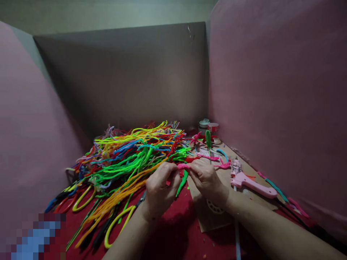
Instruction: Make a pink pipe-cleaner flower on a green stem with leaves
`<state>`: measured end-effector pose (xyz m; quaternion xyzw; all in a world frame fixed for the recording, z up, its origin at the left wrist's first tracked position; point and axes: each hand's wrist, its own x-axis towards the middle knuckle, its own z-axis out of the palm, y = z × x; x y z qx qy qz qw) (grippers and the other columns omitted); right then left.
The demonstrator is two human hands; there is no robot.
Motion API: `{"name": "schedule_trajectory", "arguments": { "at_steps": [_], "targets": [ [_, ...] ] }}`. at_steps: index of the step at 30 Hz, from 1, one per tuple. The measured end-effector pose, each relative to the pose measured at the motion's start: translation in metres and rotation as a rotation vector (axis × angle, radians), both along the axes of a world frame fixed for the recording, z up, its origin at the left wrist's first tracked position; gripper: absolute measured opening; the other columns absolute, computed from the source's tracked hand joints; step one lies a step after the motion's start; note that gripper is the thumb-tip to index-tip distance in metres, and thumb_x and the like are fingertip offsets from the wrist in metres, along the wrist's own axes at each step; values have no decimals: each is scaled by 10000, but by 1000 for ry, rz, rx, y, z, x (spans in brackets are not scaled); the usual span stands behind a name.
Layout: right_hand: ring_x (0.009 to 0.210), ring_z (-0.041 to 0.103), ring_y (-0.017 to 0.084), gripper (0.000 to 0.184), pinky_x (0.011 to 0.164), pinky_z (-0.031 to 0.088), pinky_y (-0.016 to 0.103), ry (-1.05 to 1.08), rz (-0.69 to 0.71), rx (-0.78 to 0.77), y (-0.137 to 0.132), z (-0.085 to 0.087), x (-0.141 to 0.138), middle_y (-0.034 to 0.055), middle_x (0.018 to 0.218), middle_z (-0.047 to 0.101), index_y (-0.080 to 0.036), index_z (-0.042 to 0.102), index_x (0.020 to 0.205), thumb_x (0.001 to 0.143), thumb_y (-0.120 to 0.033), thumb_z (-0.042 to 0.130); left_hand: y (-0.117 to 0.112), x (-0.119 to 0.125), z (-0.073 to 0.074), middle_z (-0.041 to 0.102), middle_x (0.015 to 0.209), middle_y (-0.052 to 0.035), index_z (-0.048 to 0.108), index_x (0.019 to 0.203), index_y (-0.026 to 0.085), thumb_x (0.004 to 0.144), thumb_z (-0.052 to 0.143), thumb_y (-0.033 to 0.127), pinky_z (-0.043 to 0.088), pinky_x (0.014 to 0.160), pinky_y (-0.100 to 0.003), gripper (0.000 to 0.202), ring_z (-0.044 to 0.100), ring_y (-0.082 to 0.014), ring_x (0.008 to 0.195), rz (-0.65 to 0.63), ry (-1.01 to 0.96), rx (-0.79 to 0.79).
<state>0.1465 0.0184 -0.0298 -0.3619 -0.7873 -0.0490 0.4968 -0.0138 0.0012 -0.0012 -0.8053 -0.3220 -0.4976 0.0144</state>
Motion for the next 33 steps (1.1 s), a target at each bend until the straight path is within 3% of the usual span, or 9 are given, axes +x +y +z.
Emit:
{"name": "schedule_trajectory", "arguments": {
  "at_steps": [11,18,25,33],
  "targets": [
    [611,470,136,179,596,340,239,-12,13,-187,-1,3,-3,37,608,562,-116,618,672,816,-69,524,7,-1,-6,530,649,9,551,802,173,820,497,166,432,540,-206,57,523,-92,540,38,-61,-170],
    [540,454,110,226,552,323,223,86,40,-391,-1,7,-3,7,556,548,-128,603,604,799,-55,514,10,-1,-7,545,702,-3,542,825,172,829,493,184,437,567,-204,51,533,-96,586,39,-19,-189],
    [573,467,119,197,573,336,231,110,49,-405,-3,8,-3,19,593,559,-121,622,640,786,-55,507,12,-1,-6,567,665,-1,549,826,173,835,495,204,436,550,-200,63,548,-104,585,41,-20,-207],
    [487,445,101,285,497,331,218,254,260,-708,4,11,1,-17,499,502,-144,576,554,820,-210,495,10,-2,-6,570,628,16,546,842,187,843,481,187,438,522,-198,65,554,-98,542,33,19,-212]
  ]
}}
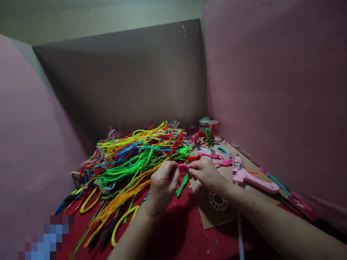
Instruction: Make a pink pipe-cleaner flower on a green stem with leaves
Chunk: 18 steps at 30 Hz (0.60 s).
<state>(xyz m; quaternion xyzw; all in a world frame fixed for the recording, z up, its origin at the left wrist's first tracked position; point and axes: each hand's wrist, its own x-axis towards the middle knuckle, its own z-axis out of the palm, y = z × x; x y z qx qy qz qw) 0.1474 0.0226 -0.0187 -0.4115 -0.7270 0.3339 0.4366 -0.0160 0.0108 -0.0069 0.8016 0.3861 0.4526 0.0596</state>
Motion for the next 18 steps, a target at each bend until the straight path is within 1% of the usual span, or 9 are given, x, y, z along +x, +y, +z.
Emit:
{"name": "schedule_trajectory", "arguments": {
  "at_steps": [4,6,9,11,14,18],
  "targets": [
    [521,444,105,257,513,333,221,56,30,-9,-1,2,1,-23,528,497,-151,573,575,807,-217,486,0,-1,3,566,614,21,550,811,187,833,496,191,424,492,-191,59,547,-92,515,31,-8,5],
    [504,409,98,267,500,319,221,74,53,-29,-2,4,1,-30,508,471,-152,560,552,798,-237,501,0,-1,3,565,607,23,552,802,188,831,498,191,421,487,-189,61,544,-90,508,35,-18,1],
    [457,349,86,295,464,271,227,111,91,-105,-2,7,2,-39,458,424,-148,555,516,772,-294,542,-1,-1,2,569,607,20,555,813,183,829,498,186,427,501,-191,59,549,-93,524,17,-16,-9],
    [437,338,83,288,451,251,233,154,110,-179,0,7,3,-39,436,413,-144,563,505,747,-300,562,-1,-1,1,571,610,18,555,821,180,830,498,184,430,511,-192,58,549,-95,532,9,-1,-7],
    [421,351,82,247,450,256,237,224,130,-261,3,6,6,-35,423,429,-142,575,492,710,-258,581,-1,-1,1,561,611,19,548,805,179,833,497,186,426,513,-191,59,540,-90,526,12,22,19],
    [417,366,77,157,447,270,234,278,123,-294,7,0,6,-29,436,473,-136,630,520,663,-169,574,-3,1,2,557,606,21,547,784,185,833,494,181,420,509,-188,72,534,-88,524,13,34,47]
  ]
}}
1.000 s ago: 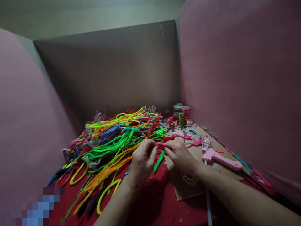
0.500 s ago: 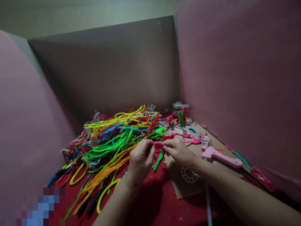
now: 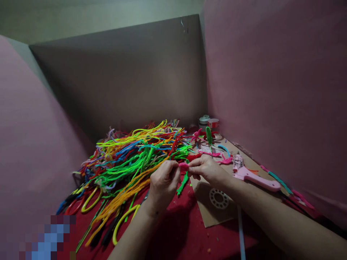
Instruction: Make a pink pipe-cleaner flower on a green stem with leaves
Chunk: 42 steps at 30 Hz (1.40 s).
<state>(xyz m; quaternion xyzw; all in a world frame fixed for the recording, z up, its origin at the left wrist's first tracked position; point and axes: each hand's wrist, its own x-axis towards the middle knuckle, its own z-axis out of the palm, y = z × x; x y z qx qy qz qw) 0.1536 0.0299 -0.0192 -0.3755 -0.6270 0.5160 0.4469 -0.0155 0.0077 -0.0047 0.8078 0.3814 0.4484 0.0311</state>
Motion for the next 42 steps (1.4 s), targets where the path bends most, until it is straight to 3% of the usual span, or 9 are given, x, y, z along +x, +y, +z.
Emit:
{"name": "schedule_trajectory", "arguments": {
  "at_steps": [6,13,17,21,25,30,35,42],
  "targets": [
    [443,411,85,146,456,317,228,-63,-103,59,3,-8,-2,-18,465,531,-139,701,582,638,-96,573,-2,2,1,574,586,17,563,775,189,824,508,180,418,500,-189,74,546,-93,525,-18,20,-22],
    [472,461,103,178,500,356,238,-209,-189,258,-4,-1,-4,-12,478,555,-148,683,548,694,-122,584,-1,1,2,583,595,9,555,763,185,834,496,201,423,509,-196,93,546,-97,528,2,27,-50],
    [450,444,91,205,467,332,223,-145,-204,129,-4,0,-4,-22,450,526,-144,628,501,683,-110,540,3,-1,2,585,671,4,558,837,182,812,548,255,438,541,-206,78,546,-98,564,1,-43,-87],
    [388,404,66,167,414,296,215,127,-81,-113,-1,0,-2,-17,451,530,-127,618,525,675,-189,576,6,-1,2,549,657,40,512,979,187,793,575,330,425,468,-196,243,511,-80,489,-10,-301,-291],
    [400,452,66,129,412,320,218,355,19,-263,-1,-1,-2,19,534,597,-104,629,583,617,-223,664,9,2,1,566,677,37,522,925,180,778,583,356,411,400,-186,237,509,-69,440,-46,-465,-481],
    [439,492,72,146,434,358,209,429,44,-271,-4,1,-4,13,575,613,-110,613,708,610,-200,673,10,9,1,584,630,31,554,852,158,700,647,344,377,333,-187,257,495,-75,392,-93,-540,-672],
    [445,514,87,201,429,367,209,432,6,-259,-6,3,-6,0,582,616,-143,536,786,617,-177,639,7,12,5,621,648,0,608,899,132,695,647,339,383,352,-202,292,489,-79,394,-212,-575,-843],
    [460,519,89,187,445,378,215,399,20,-188,-7,-1,-9,3,600,622,-144,535,791,670,-225,650,6,12,5,631,617,-22,608,896,97,717,644,328,413,380,-203,294,493,-78,413,-232,-701,-838]
  ]
}}
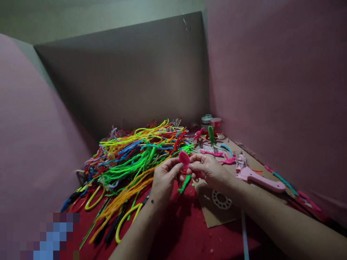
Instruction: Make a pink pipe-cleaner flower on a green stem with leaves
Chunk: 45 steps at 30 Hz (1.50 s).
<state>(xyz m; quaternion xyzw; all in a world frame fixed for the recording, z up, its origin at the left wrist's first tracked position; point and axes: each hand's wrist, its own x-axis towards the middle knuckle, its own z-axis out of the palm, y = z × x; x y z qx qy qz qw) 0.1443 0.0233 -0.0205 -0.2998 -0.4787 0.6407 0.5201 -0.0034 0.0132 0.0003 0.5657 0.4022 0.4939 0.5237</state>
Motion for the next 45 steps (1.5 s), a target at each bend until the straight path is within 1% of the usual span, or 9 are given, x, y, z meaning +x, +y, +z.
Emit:
{"name": "schedule_trajectory", "arguments": {
  "at_steps": [4,7,12,17,21,26,33,37,45],
  "targets": [
    [456,493,87,150,449,377,221,-132,-83,114,-1,0,-2,-22,574,588,-148,541,792,707,-240,623,0,0,1,618,630,-1,592,911,115,697,667,324,410,365,-197,308,490,-70,406,34,-24,31],
    [473,474,86,75,463,381,222,-294,-183,247,-2,-1,-2,-37,571,548,-151,563,781,738,-210,579,1,-2,3,595,638,35,559,955,156,695,673,314,387,341,-186,325,476,-62,386,109,-33,112],
    [542,503,96,77,519,404,221,-479,-286,406,-6,-2,-2,-18,636,570,-157,603,780,763,-152,528,1,-2,1,582,608,40,572,855,157,744,631,299,358,352,-169,189,449,-49,388,162,89,252],
    [543,492,99,117,539,391,220,-538,-336,411,-7,1,-2,-20,591,561,-154,640,694,750,-132,540,-1,-2,-5,595,647,30,584,851,175,783,592,272,381,411,-165,118,470,-56,457,203,196,383],
    [525,473,100,144,532,375,218,-572,-326,377,-7,4,-2,-21,542,554,-146,660,642,743,-141,556,-2,-4,-9,591,673,21,591,848,182,805,566,260,400,457,-171,93,484,-66,497,234,311,472],
    [569,491,107,171,552,369,210,-684,-365,485,-10,8,0,-7,555,580,-138,669,619,734,-97,549,-2,-5,-13,585,684,17,581,839,184,815,543,250,411,488,-182,80,487,-72,502,249,409,530],
    [521,439,90,223,527,334,204,-749,-347,511,-11,10,0,-23,506,521,-136,602,534,729,-74,514,-2,-6,-13,562,661,17,576,825,179,818,521,254,414,491,-180,93,519,-81,520,265,490,544],
    [548,442,98,204,525,328,204,-736,-356,476,-10,9,0,-19,525,518,-141,592,542,725,-100,511,-2,-7,-10,550,608,28,575,822,178,823,515,261,411,479,-180,102,516,-77,482,240,492,526],
    [490,365,72,208,508,301,208,-677,-253,383,-9,9,2,-46,476,446,-136,566,504,701,-100,509,-2,-7,-7,552,569,28,568,812,178,823,506,256,414,477,-185,101,532,-88,479,224,525,497]
  ]
}}
